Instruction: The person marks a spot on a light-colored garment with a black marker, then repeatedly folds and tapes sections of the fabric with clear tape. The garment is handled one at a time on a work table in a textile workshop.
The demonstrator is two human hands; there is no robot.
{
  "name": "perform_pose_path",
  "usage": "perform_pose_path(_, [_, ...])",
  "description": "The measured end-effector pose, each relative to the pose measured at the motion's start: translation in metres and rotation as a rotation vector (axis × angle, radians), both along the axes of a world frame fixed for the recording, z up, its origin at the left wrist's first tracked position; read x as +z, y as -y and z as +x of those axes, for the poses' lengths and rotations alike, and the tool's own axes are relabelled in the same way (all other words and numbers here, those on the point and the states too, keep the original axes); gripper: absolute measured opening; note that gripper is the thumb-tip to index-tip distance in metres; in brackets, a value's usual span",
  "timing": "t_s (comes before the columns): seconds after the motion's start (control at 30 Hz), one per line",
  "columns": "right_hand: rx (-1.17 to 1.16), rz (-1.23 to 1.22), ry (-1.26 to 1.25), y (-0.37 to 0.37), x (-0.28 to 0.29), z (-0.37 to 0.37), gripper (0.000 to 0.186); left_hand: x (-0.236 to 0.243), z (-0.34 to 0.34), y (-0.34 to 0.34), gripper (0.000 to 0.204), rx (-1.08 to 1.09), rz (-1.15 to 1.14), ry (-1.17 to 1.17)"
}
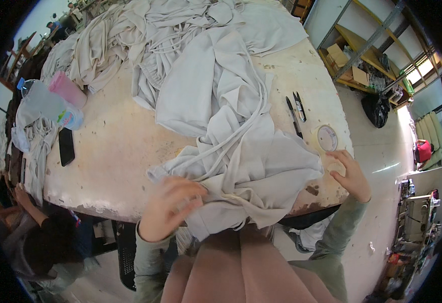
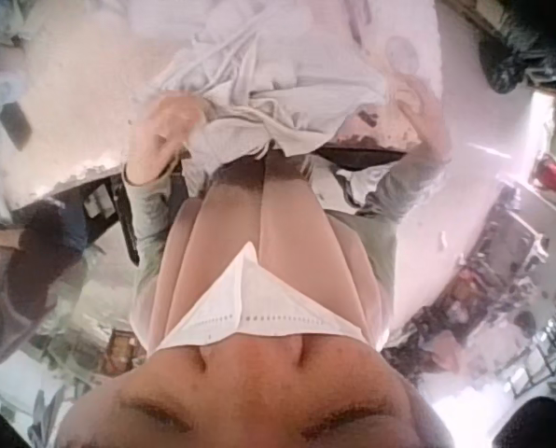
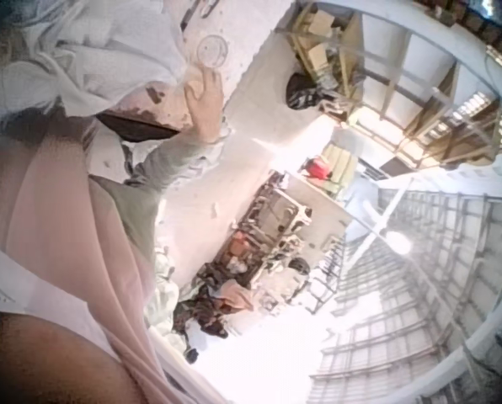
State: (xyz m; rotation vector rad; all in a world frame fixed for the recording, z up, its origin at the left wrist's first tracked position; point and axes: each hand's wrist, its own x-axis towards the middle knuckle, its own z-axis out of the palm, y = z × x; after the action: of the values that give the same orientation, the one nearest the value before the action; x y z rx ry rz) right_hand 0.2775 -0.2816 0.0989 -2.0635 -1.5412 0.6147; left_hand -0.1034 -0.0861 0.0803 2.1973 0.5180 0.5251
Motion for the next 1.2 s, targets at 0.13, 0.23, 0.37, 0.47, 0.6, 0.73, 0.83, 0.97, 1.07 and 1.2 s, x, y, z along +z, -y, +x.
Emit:
perform_pose_path(0.13, [0.215, 0.175, 0.046, -0.04, -0.006, -0.039, 0.039, -0.018, -0.008, -0.007, 0.035, 0.416, 0.068, -0.039])
perform_pose_path(0.23, [0.275, 0.329, -0.069, -0.086, -0.033, -0.078, 0.041, -0.026, -0.011, -0.007, 0.041, 0.338, 0.071, -0.177])
perform_pose_path(0.37, [0.438, 0.376, 0.002, -0.125, -0.054, -0.103, 0.038, -0.035, -0.008, 0.005, 0.043, 0.255, 0.214, -0.248])
perform_pose_path(0.47, [0.474, 0.293, -0.017, -0.13, -0.049, -0.1, 0.029, -0.045, -0.002, 0.015, 0.041, 0.241, 0.21, -0.184])
perform_pose_path(0.6, [0.241, 0.648, -0.053, -0.104, -0.026, -0.081, 0.016, -0.056, 0.0, 0.018, 0.034, 0.153, 0.251, -0.283])
perform_pose_path(0.73, [-0.168, 0.805, -0.075, -0.059, 0.0, -0.058, 0.013, -0.061, -0.005, 0.014, 0.03, 0.162, 0.208, -0.268])
perform_pose_path(0.83, [-0.221, 0.621, 0.209, -0.026, 0.018, -0.033, 0.012, -0.063, -0.009, 0.015, 0.028, 0.128, 0.201, -0.267])
perform_pose_path(0.97, [-0.382, 0.107, 0.251, -0.003, 0.017, -0.012, 0.018, -0.06, -0.015, 0.016, 0.027, 0.08, 0.157, -0.284])
perform_pose_path(1.07, [-0.237, 0.016, 0.418, -0.005, 0.0, -0.016, 0.02, -0.048, -0.019, 0.017, 0.025, -0.027, 0.133, -0.296])
perform_pose_path(1.2, [-0.098, 0.234, 0.151, -0.029, -0.028, -0.051, 0.021, -0.024, -0.012, 0.023, 0.023, 0.009, 0.181, -0.301])
